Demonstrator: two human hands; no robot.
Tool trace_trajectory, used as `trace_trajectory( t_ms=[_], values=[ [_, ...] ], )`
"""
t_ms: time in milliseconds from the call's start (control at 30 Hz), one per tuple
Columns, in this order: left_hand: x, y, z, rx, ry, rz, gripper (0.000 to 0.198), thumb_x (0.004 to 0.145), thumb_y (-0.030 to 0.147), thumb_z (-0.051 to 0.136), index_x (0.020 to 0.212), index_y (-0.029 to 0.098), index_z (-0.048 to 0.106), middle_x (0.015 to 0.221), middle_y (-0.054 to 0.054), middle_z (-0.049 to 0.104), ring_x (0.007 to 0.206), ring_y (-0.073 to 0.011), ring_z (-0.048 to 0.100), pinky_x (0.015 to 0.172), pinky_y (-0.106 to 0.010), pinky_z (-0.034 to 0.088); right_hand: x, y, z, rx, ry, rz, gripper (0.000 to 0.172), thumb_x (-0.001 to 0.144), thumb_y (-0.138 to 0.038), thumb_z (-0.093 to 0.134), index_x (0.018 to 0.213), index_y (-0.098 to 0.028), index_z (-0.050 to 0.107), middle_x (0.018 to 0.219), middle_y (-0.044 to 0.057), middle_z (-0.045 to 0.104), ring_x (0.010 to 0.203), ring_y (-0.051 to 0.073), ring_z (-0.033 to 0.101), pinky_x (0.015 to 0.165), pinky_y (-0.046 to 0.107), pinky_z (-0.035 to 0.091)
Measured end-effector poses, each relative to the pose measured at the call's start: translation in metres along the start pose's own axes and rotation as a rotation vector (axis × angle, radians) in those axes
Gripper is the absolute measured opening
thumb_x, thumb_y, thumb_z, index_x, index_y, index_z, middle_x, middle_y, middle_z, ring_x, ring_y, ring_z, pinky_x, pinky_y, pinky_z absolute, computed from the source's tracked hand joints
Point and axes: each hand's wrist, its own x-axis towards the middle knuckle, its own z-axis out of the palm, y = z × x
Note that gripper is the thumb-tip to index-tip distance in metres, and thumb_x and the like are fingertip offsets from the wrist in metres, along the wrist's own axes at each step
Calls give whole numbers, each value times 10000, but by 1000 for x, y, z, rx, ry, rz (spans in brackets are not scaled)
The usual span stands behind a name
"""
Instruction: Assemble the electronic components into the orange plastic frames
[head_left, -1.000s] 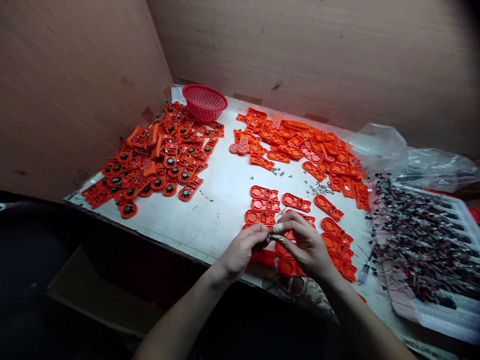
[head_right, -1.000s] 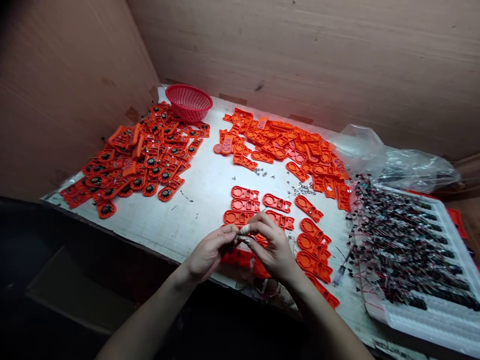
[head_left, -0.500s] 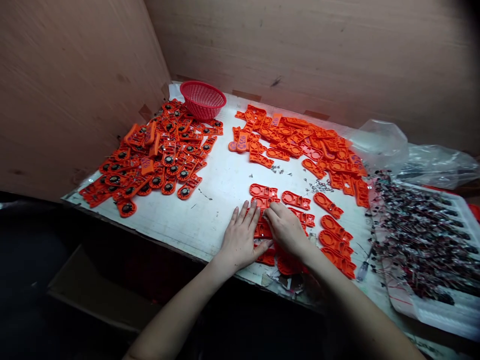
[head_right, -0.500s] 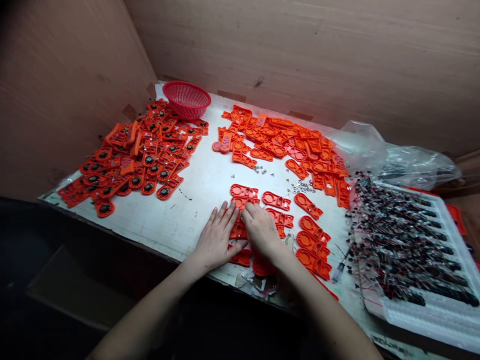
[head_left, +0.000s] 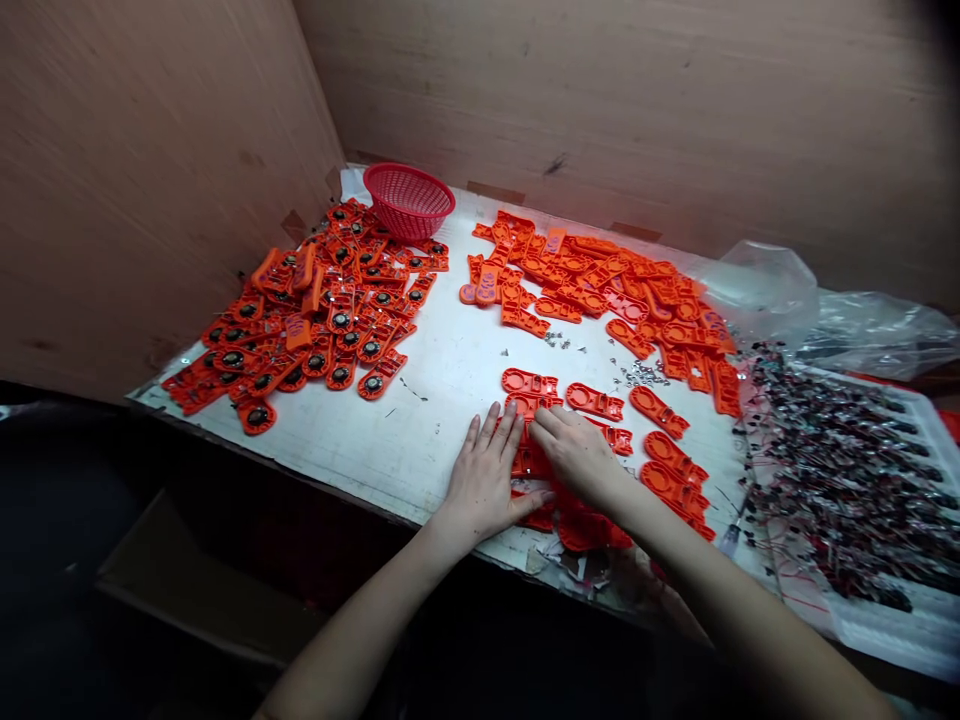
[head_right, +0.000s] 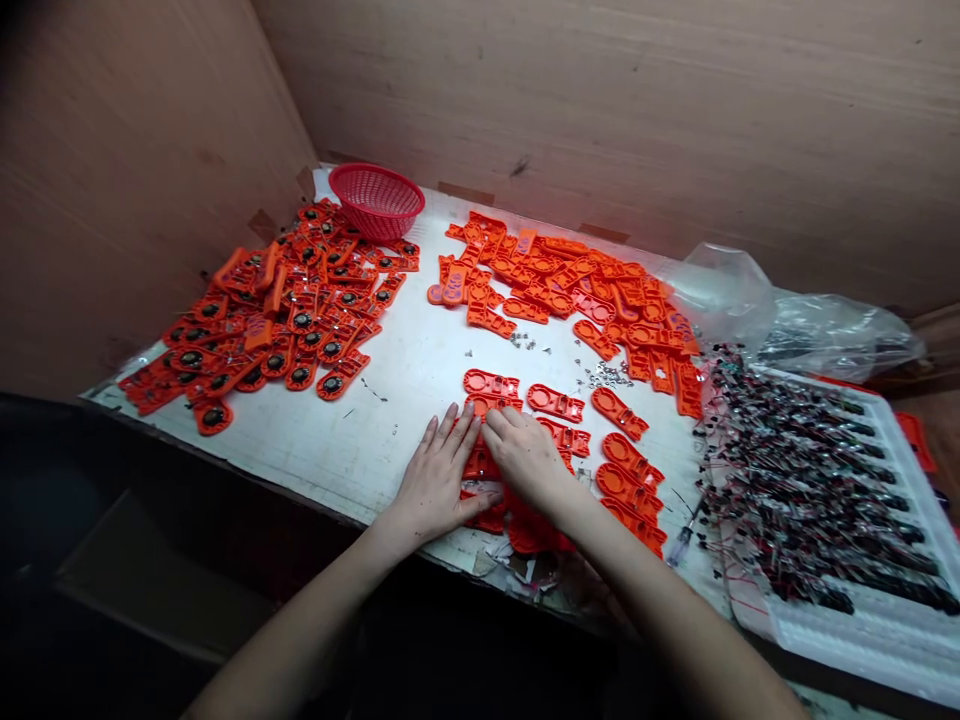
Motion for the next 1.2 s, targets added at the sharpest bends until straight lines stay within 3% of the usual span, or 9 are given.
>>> trace_trajectory(
  t_ms=[400,633,800,933,1067,1200],
  values=[
    [0,-2,3,66,15,21,940,792,691,452,1471,104,173,1557,-137,114,1438,-306,41,1155,-499,122,-12,-10,11,75,134,60,261,905,-73,416,725,-158,584,738,74,547,671,203,426,572,314,331],
    [0,-2,2,132,6,20,972,786,746,381,1474,97,157,1557,-138,115,1437,-310,41,1155,-504,137,-20,8,2,340,187,172,143,932,-210,471,934,-177,611,859,77,545,807,211,473,679,305,405],
    [0,-4,3,130,21,25,985,772,750,406,1476,109,151,1550,-149,146,1437,-309,56,1149,-508,151,-6,-1,11,188,182,93,228,928,-128,446,758,-158,596,802,76,547,732,196,432,623,297,361],
    [1,-5,3,141,17,34,1012,757,746,440,1479,107,132,1550,-153,144,1436,-312,61,1143,-514,162,1,-4,19,135,180,30,184,906,-88,474,778,-134,598,825,87,569,704,190,417,608,302,349],
    [1,-7,6,195,31,31,1024,750,729,472,1478,94,133,1547,-163,149,1434,-320,75,1138,-522,174,-5,-1,20,93,183,-8,201,896,-71,477,756,-130,609,787,76,565,694,185,415,577,296,339],
    [2,-11,8,242,42,57,1015,758,734,449,1478,89,139,1545,-168,146,1431,-327,89,1133,-515,182,-17,-5,9,82,79,-125,178,893,-125,516,750,-145,622,818,65,574,736,189,434,629,308,371]
  ],
)
